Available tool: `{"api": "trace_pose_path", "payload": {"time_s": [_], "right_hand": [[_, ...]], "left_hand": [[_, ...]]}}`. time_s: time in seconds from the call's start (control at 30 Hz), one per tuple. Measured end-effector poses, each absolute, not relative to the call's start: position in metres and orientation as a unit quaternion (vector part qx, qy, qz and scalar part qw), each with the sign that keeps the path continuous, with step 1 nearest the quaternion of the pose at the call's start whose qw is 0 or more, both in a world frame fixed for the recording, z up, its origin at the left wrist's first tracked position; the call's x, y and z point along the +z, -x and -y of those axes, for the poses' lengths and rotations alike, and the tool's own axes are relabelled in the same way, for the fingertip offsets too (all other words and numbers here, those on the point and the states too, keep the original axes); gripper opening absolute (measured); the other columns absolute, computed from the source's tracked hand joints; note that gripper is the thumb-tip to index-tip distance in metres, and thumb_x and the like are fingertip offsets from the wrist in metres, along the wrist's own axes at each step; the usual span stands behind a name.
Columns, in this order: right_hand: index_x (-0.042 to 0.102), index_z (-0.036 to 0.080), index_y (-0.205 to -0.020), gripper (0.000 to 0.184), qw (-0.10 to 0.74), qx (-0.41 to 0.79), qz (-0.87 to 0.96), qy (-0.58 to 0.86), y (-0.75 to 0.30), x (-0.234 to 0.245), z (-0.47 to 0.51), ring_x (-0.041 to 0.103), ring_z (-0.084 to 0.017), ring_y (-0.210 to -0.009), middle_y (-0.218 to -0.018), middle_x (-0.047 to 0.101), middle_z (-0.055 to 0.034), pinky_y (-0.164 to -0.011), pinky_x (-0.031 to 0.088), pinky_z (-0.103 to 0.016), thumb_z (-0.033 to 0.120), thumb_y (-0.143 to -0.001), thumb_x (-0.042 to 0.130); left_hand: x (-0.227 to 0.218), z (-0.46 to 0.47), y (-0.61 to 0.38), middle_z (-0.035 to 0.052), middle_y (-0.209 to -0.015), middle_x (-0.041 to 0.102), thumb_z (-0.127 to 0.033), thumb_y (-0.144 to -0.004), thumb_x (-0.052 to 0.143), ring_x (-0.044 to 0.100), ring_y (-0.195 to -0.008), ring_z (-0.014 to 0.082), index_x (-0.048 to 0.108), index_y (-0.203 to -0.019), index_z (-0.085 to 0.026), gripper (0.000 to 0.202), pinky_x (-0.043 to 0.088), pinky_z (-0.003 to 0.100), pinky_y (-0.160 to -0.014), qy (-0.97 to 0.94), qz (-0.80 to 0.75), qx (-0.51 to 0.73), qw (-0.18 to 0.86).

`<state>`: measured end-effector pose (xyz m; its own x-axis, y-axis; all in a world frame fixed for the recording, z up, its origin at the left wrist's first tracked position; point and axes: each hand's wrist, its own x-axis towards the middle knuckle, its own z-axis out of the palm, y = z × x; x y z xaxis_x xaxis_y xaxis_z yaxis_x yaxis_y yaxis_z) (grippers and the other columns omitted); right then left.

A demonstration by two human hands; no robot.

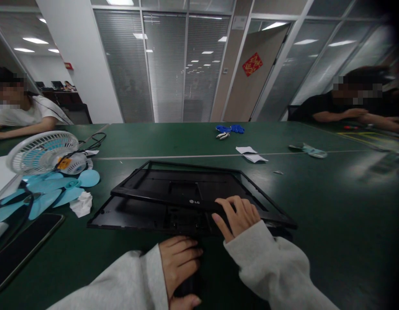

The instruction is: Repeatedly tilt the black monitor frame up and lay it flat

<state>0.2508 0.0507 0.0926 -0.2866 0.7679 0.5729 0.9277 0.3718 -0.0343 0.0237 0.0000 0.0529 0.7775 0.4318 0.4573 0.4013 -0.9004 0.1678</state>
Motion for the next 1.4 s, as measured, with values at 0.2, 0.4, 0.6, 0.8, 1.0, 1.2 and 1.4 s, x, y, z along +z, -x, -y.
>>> {"api": "trace_pose_path", "payload": {"time_s": [0.2,0.4,0.6,0.8,1.0,1.2,1.4], "right_hand": [[0.060,0.021,-0.100,0.027,0.290,-0.175,0.784,0.521,-0.249,0.100,-0.046,0.045,-0.020,-0.080,-0.089,0.055,-0.0060,-0.072,0.033,-0.035,0.038,-0.089,0.043],[0.061,0.020,-0.097,0.023,0.293,-0.194,0.778,0.521,-0.249,0.116,-0.038,0.046,-0.020,-0.080,-0.087,0.055,-0.0061,-0.071,0.033,-0.035,0.034,-0.089,0.045],[0.061,0.018,-0.097,0.025,0.284,-0.207,0.780,0.517,-0.251,0.122,-0.034,0.048,-0.020,-0.079,-0.089,0.056,-0.0071,-0.071,0.034,-0.036,0.034,-0.089,0.044],[0.062,0.018,-0.097,0.026,0.293,-0.207,0.789,0.499,-0.251,0.125,-0.030,0.050,-0.021,-0.083,-0.091,0.058,-0.0079,-0.073,0.036,-0.036,0.034,-0.090,0.043],[0.062,0.018,-0.098,0.024,0.300,-0.207,0.800,0.476,-0.255,0.125,-0.034,0.050,-0.020,-0.079,-0.087,0.058,-0.0067,-0.071,0.035,-0.035,0.033,-0.089,0.045],[0.062,0.017,-0.099,0.024,0.304,-0.217,0.802,0.466,-0.258,0.124,-0.036,0.048,-0.019,-0.076,-0.085,0.057,-0.0069,-0.069,0.035,-0.034,0.032,-0.089,0.046],[0.063,0.016,-0.100,0.024,0.324,-0.230,0.789,0.468,-0.255,0.122,-0.036,0.048,-0.020,-0.080,-0.088,0.056,-0.0084,-0.071,0.035,-0.035,0.031,-0.088,0.048]], "left_hand": [[0.072,0.006,-0.017,0.0085,-0.130,0.056,-0.042,-0.095,0.025,0.051,-0.118,0.0217,0.055,-0.120,-0.010,0.051,0.046,0.035,-0.096,-0.941,-0.225,0.250,-0.011],[0.075,0.013,-0.016,0.0076,-0.142,0.044,-0.017,-0.093,0.028,0.043,-0.128,0.0239,0.055,-0.124,-0.010,0.042,0.035,0.042,-0.106,-0.898,-0.218,0.348,-0.159],[0.069,0.010,-0.024,0.0014,-0.140,0.047,-0.018,-0.087,0.045,0.040,-0.130,0.0195,0.049,-0.133,-0.015,0.046,0.020,0.039,-0.116,-0.818,-0.341,0.419,-0.196],[0.065,0.007,-0.024,0.0065,-0.144,0.041,-0.022,-0.087,0.046,0.034,-0.134,0.0235,0.040,-0.139,-0.013,0.054,0.010,0.044,-0.116,-0.806,-0.415,0.382,-0.181],[0.064,0.005,-0.025,0.0051,-0.143,0.043,-0.027,-0.090,0.046,0.035,-0.132,0.0215,0.042,-0.138,-0.015,0.050,0.010,0.042,-0.116,-0.798,-0.414,0.398,-0.183],[0.063,0.004,-0.025,0.0051,-0.143,0.043,-0.027,-0.090,0.045,0.035,-0.132,0.0216,0.042,-0.138,-0.015,0.050,0.010,0.043,-0.116,-0.798,-0.419,0.392,-0.183],[0.064,0.004,-0.025,0.0044,-0.146,0.037,-0.026,-0.089,0.047,0.030,-0.136,0.0215,0.036,-0.141,-0.015,0.054,0.009,0.042,-0.117,-0.803,-0.420,0.381,-0.185]]}}
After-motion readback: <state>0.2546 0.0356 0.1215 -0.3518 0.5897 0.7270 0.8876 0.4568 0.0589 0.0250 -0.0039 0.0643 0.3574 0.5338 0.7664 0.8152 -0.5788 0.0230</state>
